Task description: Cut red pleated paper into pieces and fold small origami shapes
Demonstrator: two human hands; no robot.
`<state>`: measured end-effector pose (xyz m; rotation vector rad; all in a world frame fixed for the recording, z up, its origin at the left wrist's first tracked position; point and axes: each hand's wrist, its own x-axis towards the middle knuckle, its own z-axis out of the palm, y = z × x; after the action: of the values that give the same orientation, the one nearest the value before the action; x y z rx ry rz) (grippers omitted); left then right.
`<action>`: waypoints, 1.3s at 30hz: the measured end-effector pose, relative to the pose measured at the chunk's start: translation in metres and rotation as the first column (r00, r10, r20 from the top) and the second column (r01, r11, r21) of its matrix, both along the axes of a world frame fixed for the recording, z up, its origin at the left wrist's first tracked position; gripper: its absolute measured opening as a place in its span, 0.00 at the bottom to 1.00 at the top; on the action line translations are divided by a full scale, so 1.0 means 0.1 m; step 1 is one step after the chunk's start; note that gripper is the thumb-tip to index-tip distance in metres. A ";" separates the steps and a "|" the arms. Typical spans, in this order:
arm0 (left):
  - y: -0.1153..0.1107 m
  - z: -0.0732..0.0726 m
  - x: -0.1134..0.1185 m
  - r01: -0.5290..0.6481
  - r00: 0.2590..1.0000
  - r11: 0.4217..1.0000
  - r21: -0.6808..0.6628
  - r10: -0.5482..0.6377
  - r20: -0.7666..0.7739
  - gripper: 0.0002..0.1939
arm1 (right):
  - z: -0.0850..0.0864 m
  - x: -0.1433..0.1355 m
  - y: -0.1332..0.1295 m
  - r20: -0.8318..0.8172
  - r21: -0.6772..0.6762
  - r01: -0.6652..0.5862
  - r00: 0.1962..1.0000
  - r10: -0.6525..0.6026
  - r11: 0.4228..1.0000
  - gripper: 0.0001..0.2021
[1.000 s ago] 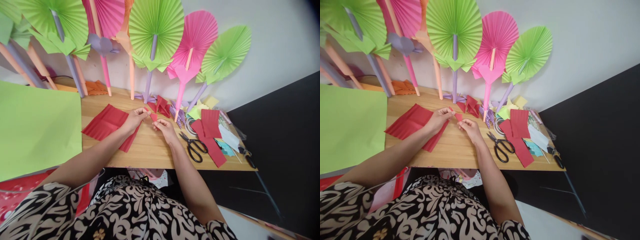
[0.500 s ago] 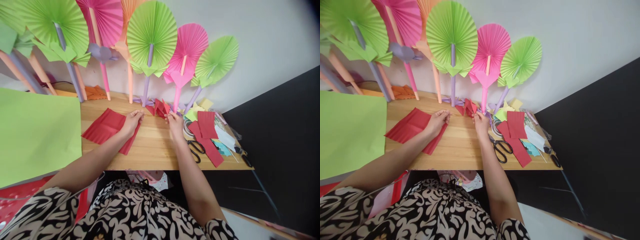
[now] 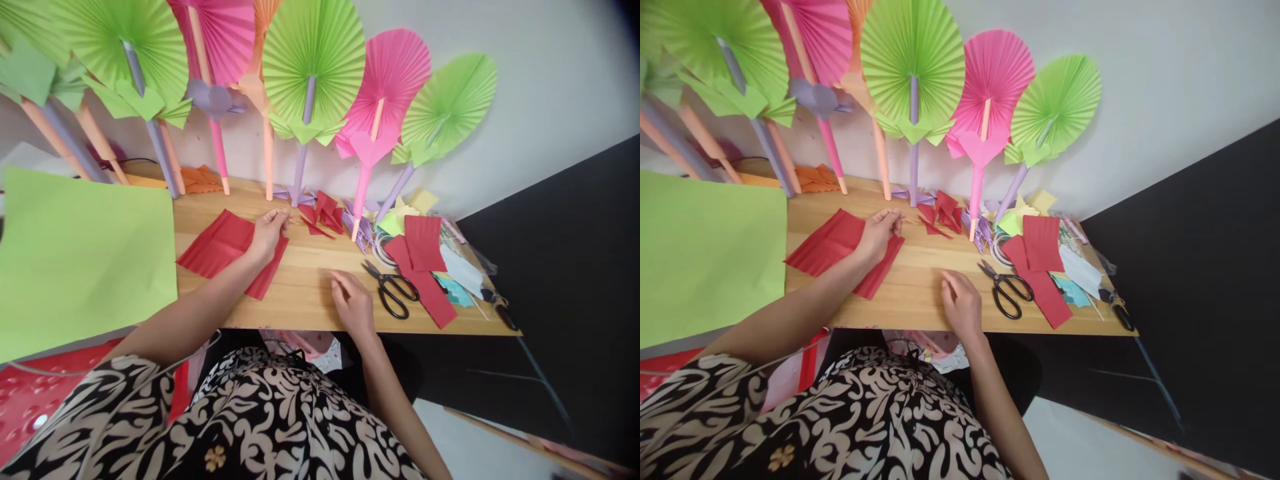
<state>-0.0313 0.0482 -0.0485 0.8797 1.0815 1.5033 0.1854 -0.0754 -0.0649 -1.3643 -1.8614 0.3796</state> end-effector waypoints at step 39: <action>0.02 -0.22 0.11 0.037 0.878 0.990 0.136 0.033 -0.477 0.09 | 0.08 1.44 -0.14 0.441 0.048 0.193 0.877 -0.194 0.980 0.21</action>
<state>-0.0200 0.0504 -0.0708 1.4053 1.3350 1.4056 0.3297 -0.0896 -0.0566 -1.7267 -2.0530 -0.0475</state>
